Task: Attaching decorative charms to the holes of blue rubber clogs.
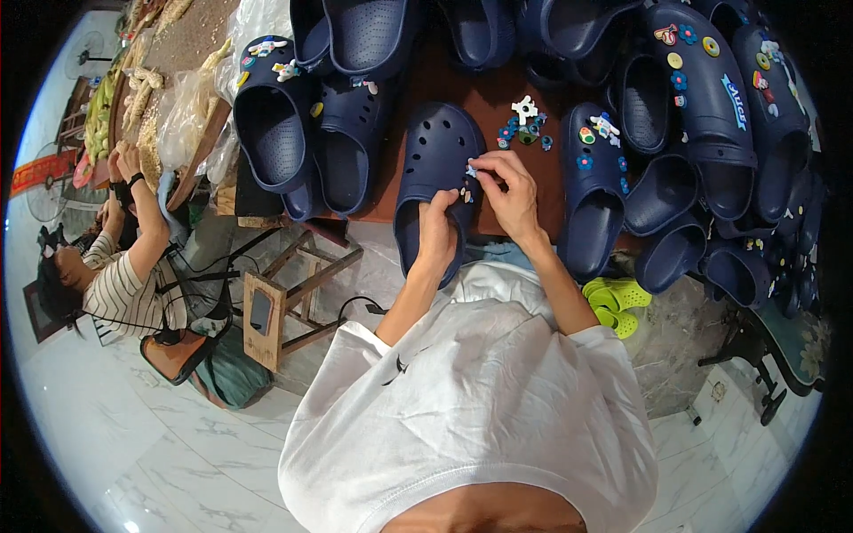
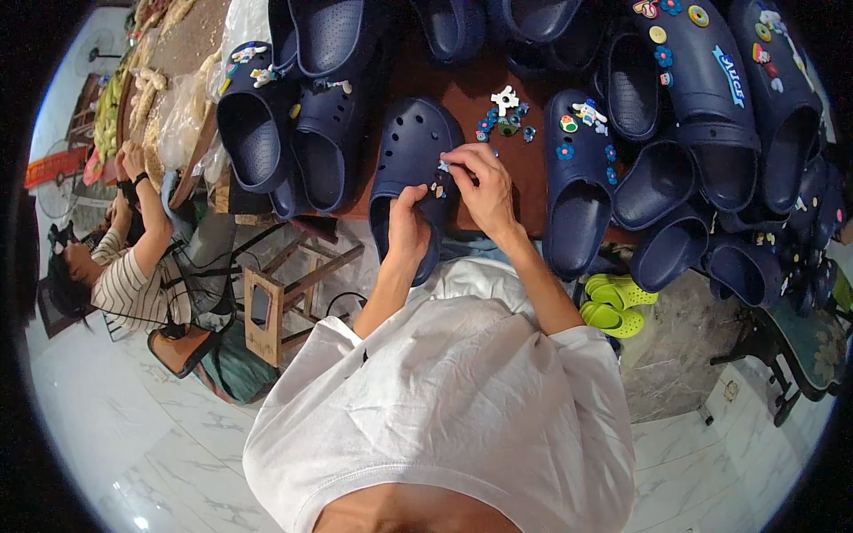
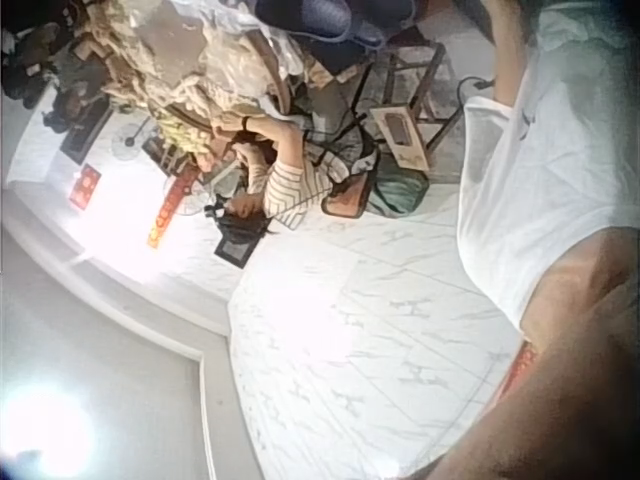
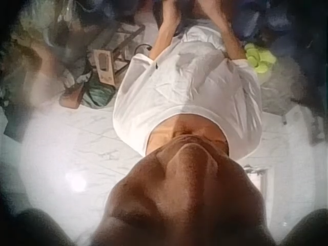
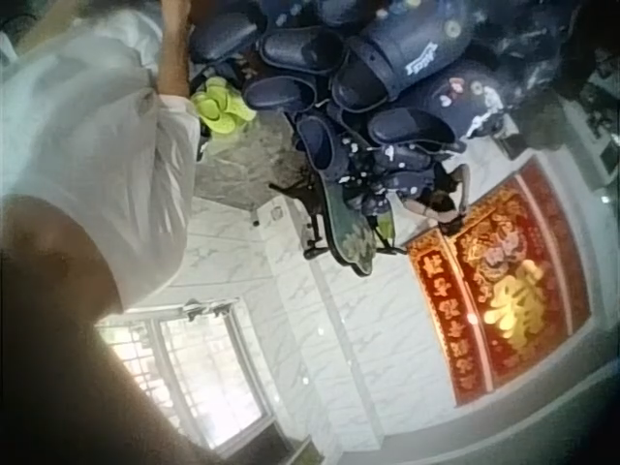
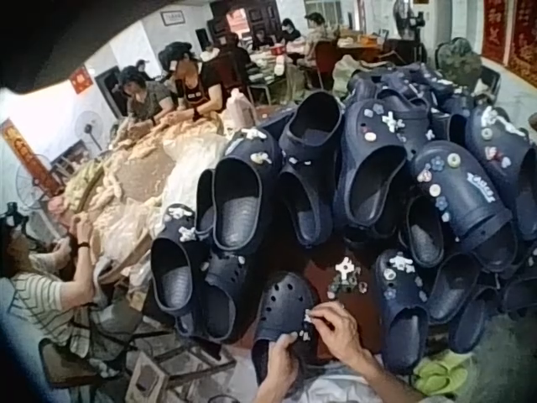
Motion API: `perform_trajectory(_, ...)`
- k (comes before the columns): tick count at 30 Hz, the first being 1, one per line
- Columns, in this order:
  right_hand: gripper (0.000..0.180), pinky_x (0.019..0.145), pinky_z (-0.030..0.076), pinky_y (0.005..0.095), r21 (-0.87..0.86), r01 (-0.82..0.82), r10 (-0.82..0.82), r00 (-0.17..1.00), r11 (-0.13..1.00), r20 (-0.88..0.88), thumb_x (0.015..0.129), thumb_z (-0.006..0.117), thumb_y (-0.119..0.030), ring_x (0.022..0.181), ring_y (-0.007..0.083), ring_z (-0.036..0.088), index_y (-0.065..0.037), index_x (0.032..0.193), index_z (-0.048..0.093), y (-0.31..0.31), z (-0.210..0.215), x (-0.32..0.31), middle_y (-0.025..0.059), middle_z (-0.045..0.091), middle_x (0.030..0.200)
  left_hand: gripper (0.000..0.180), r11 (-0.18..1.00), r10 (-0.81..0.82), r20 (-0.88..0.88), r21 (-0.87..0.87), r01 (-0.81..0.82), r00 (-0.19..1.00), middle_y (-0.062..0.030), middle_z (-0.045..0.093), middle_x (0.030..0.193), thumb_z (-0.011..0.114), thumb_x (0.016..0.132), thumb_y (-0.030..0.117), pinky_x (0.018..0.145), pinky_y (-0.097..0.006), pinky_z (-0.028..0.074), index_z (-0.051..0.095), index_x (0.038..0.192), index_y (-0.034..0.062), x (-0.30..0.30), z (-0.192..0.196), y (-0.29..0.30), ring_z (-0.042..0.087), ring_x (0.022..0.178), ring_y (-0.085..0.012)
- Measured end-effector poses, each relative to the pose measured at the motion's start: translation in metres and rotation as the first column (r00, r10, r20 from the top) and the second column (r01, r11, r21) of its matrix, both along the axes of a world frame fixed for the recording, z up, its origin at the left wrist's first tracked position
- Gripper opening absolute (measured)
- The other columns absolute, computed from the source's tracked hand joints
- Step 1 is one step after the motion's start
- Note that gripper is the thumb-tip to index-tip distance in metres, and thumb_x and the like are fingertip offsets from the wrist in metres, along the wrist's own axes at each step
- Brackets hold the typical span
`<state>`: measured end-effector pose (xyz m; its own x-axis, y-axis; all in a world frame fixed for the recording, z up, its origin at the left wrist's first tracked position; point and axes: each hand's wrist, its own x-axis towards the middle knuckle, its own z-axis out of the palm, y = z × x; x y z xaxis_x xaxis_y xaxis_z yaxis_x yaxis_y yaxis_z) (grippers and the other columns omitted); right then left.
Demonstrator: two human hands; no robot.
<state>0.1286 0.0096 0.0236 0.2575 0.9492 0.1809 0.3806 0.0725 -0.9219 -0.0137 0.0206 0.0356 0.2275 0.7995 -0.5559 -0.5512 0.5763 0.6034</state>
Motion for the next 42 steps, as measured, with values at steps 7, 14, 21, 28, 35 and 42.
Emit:
perform_trajectory(7,0.022,0.072,0.055,0.0301,-0.068,-0.014,0.007,0.995,0.998,-0.099,0.088,0.061,-0.001,0.089,0.0216,0.065,-0.007,0.107,0.070,-0.001,0.001,-0.001,0.0097,0.064,0.100,0.028,0.999,0.029,-0.038,0.024,-0.028,0.999,-0.0089,0.063,0.102,0.055,0.084,0.005,0.084,-0.031,0.051,0.058,0.110,-0.0050,0.003,0.001,-0.001,0.063,0.091,-0.0177)
perform_trajectory(14,0.020,0.076,0.056,0.0313,-0.080,-0.005,0.002,0.999,0.997,-0.038,0.091,0.061,-0.005,0.088,0.0221,0.066,-0.002,0.109,0.069,-0.005,0.009,-0.004,0.0103,0.065,0.102,0.025,0.999,0.023,-0.053,0.032,-0.022,0.998,-0.0087,0.064,0.099,0.055,0.085,0.006,0.079,-0.030,0.052,0.060,0.106,-0.0054,0.002,0.001,-0.003,0.063,0.088,-0.0171)
perform_trajectory(21,0.019,0.072,0.054,0.0266,-0.141,0.039,-0.062,0.985,0.989,-0.161,0.087,0.069,-0.007,0.086,0.0173,0.067,-0.004,0.105,0.073,0.001,0.007,-0.005,0.0092,0.067,0.099,0.024,0.998,0.046,-0.025,0.033,-0.045,0.999,-0.0077,0.064,0.099,0.055,0.085,0.007,0.083,-0.030,0.050,0.061,0.105,-0.0047,0.005,0.002,-0.003,0.062,0.090,-0.0159)
perform_trajectory(28,0.019,0.071,0.053,0.0257,-0.192,-0.072,0.022,0.968,0.979,-0.250,0.084,0.071,-0.005,0.081,0.0151,0.067,-0.006,0.103,0.074,0.009,0.002,0.007,0.0067,0.068,0.096,0.029,0.999,0.034,0.014,0.011,-0.034,0.999,-0.0083,0.062,0.103,0.055,0.084,0.007,0.085,-0.031,0.050,0.057,0.111,-0.0036,0.002,-0.008,-0.006,0.061,0.092,-0.0167)
perform_trajectory(35,0.015,0.070,0.054,0.0269,-0.290,-0.071,0.001,0.972,0.954,-0.235,0.082,0.072,-0.005,0.076,0.0140,0.068,-0.003,0.097,0.072,0.017,0.009,0.009,0.0064,0.071,0.088,0.014,0.999,0.039,0.035,0.007,-0.039,0.999,-0.0066,0.066,0.095,0.057,0.087,0.011,0.086,-0.030,0.050,0.064,0.093,0.0006,0.002,-0.011,-0.007,0.063,0.089,-0.0160)
perform_trajectory(42,0.017,0.070,0.053,0.0257,-0.360,-0.137,0.120,0.990,0.923,-0.067,0.079,0.073,-0.002,0.076,0.0112,0.066,-0.002,0.096,0.071,0.030,0.023,0.016,0.0069,0.071,0.086,0.019,1.000,-0.013,0.041,0.024,0.012,0.999,-0.0074,0.066,0.098,0.055,0.087,0.013,0.089,-0.031,0.049,0.063,0.098,-0.0004,-0.002,-0.022,-0.008,0.063,0.093,-0.0169)
